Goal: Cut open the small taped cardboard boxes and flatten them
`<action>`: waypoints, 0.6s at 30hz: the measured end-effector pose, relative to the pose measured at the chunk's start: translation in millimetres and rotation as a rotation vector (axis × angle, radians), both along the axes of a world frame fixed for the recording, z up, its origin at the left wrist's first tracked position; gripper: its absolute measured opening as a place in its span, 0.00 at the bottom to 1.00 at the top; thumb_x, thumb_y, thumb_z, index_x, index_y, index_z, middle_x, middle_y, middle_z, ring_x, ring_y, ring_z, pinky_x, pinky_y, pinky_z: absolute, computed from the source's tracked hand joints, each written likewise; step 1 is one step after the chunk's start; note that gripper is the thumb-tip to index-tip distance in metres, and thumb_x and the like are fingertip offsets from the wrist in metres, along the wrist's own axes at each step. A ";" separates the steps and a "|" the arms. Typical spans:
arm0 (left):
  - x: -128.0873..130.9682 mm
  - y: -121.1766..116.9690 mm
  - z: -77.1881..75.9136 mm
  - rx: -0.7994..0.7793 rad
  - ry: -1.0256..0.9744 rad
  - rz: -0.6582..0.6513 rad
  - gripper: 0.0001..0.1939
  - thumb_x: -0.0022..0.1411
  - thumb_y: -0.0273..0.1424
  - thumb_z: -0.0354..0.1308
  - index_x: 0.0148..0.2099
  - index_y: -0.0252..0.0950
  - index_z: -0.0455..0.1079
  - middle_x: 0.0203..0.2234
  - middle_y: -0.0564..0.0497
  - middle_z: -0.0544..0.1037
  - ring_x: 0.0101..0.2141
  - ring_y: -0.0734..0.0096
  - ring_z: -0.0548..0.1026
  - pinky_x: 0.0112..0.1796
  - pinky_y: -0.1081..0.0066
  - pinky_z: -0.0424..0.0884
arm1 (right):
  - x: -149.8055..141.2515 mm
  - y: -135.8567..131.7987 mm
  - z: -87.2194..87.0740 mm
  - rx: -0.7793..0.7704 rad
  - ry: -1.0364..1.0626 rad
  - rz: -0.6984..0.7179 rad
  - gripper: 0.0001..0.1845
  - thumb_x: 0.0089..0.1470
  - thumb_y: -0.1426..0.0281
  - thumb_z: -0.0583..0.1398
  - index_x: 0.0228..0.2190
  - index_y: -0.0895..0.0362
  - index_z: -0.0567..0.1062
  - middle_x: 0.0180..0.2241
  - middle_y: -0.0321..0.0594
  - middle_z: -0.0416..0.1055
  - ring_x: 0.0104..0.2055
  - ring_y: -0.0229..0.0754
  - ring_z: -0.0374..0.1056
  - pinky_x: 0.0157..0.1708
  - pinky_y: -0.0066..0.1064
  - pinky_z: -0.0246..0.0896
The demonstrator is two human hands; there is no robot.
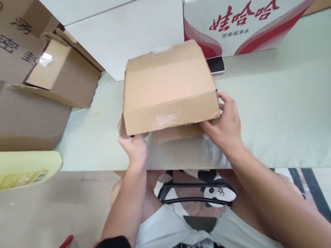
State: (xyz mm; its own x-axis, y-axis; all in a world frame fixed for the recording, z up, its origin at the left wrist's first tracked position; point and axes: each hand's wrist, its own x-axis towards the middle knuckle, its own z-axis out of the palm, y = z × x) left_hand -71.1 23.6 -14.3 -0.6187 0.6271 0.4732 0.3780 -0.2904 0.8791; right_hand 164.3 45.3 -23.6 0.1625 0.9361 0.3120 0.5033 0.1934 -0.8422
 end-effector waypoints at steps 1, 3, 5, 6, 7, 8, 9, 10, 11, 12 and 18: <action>-0.1 -0.4 -0.8 0.003 0.014 0.004 0.25 0.52 0.42 0.70 0.49 0.35 0.73 0.46 0.43 0.78 0.56 0.56 0.77 0.56 0.59 0.75 | 0.2 -0.4 2.1 0.003 -0.008 -0.034 0.34 0.48 0.60 0.68 0.57 0.50 0.69 0.57 0.49 0.72 0.53 0.59 0.72 0.54 0.55 0.70; -2.0 0.5 -2.5 0.009 0.008 0.005 0.26 0.52 0.43 0.71 0.49 0.35 0.73 0.48 0.43 0.78 0.57 0.55 0.76 0.56 0.59 0.75 | 1.6 -1.0 6.9 0.009 0.003 -0.028 0.28 0.52 0.63 0.64 0.55 0.51 0.72 0.55 0.48 0.75 0.53 0.58 0.73 0.54 0.54 0.70; -5.7 3.4 -3.9 0.018 -0.043 -0.010 0.28 0.52 0.43 0.71 0.52 0.36 0.72 0.51 0.42 0.78 0.58 0.55 0.75 0.56 0.58 0.76 | 3.7 -1.5 11.2 0.034 0.050 0.030 0.22 0.57 0.65 0.59 0.54 0.50 0.74 0.53 0.46 0.77 0.54 0.56 0.74 0.55 0.51 0.71; -7.9 5.1 -4.3 0.026 -0.071 -0.018 0.30 0.52 0.43 0.71 0.54 0.37 0.70 0.53 0.42 0.77 0.59 0.55 0.75 0.57 0.57 0.75 | 4.7 -1.8 12.9 0.053 0.076 0.058 0.21 0.59 0.65 0.57 0.53 0.50 0.76 0.52 0.44 0.79 0.54 0.55 0.74 0.56 0.51 0.71; -10.1 6.9 -4.4 0.034 -0.097 -0.028 0.31 0.52 0.42 0.71 0.56 0.38 0.69 0.55 0.42 0.76 0.59 0.55 0.75 0.58 0.56 0.75 | 5.4 -2.1 14.0 0.073 0.095 0.081 0.20 0.61 0.65 0.56 0.52 0.49 0.77 0.52 0.43 0.79 0.55 0.54 0.74 0.57 0.51 0.70; -12.2 8.4 -4.2 0.042 -0.124 -0.043 0.32 0.52 0.41 0.71 0.56 0.38 0.68 0.57 0.42 0.76 0.60 0.55 0.74 0.59 0.56 0.73 | 5.9 -2.3 14.6 0.096 0.102 0.103 0.20 0.62 0.64 0.55 0.52 0.49 0.78 0.53 0.42 0.79 0.57 0.54 0.74 0.60 0.51 0.68; -13.9 9.6 -3.8 0.049 -0.157 -0.063 0.32 0.51 0.40 0.71 0.57 0.39 0.68 0.58 0.42 0.75 0.60 0.56 0.74 0.60 0.56 0.72 | 6.1 -2.5 14.6 0.123 0.096 0.127 0.21 0.62 0.63 0.55 0.53 0.48 0.78 0.56 0.42 0.78 0.60 0.55 0.72 0.63 0.52 0.66; -15.2 10.4 -3.2 0.046 -0.197 -0.092 0.31 0.51 0.38 0.71 0.56 0.40 0.68 0.58 0.42 0.75 0.61 0.56 0.74 0.60 0.57 0.72 | 6.1 -2.5 14.2 0.150 0.082 0.155 0.22 0.62 0.61 0.56 0.55 0.47 0.77 0.59 0.42 0.75 0.63 0.55 0.69 0.65 0.52 0.63; -16.0 10.9 -2.5 0.036 -0.242 -0.123 0.30 0.51 0.36 0.70 0.56 0.40 0.68 0.58 0.43 0.75 0.61 0.56 0.73 0.60 0.57 0.72 | 5.9 -2.5 13.2 0.176 0.064 0.188 0.23 0.62 0.60 0.57 0.57 0.46 0.76 0.62 0.41 0.73 0.66 0.55 0.66 0.68 0.53 0.60; -16.5 11.2 -1.8 0.020 -0.291 -0.150 0.31 0.51 0.35 0.70 0.57 0.41 0.68 0.59 0.43 0.75 0.61 0.56 0.73 0.59 0.58 0.73 | 5.8 -2.2 11.9 0.200 0.052 0.221 0.24 0.63 0.59 0.57 0.59 0.46 0.75 0.64 0.41 0.70 0.68 0.55 0.64 0.69 0.53 0.58; -21.9 10.9 1.2 -0.210 -0.597 -0.173 0.33 0.50 0.40 0.67 0.58 0.43 0.66 0.55 0.44 0.76 0.50 0.57 0.78 0.38 0.68 0.76 | 7.5 2.4 1.9 0.262 0.041 0.327 0.24 0.69 0.60 0.51 0.61 0.44 0.74 0.64 0.39 0.70 0.69 0.50 0.64 0.71 0.52 0.57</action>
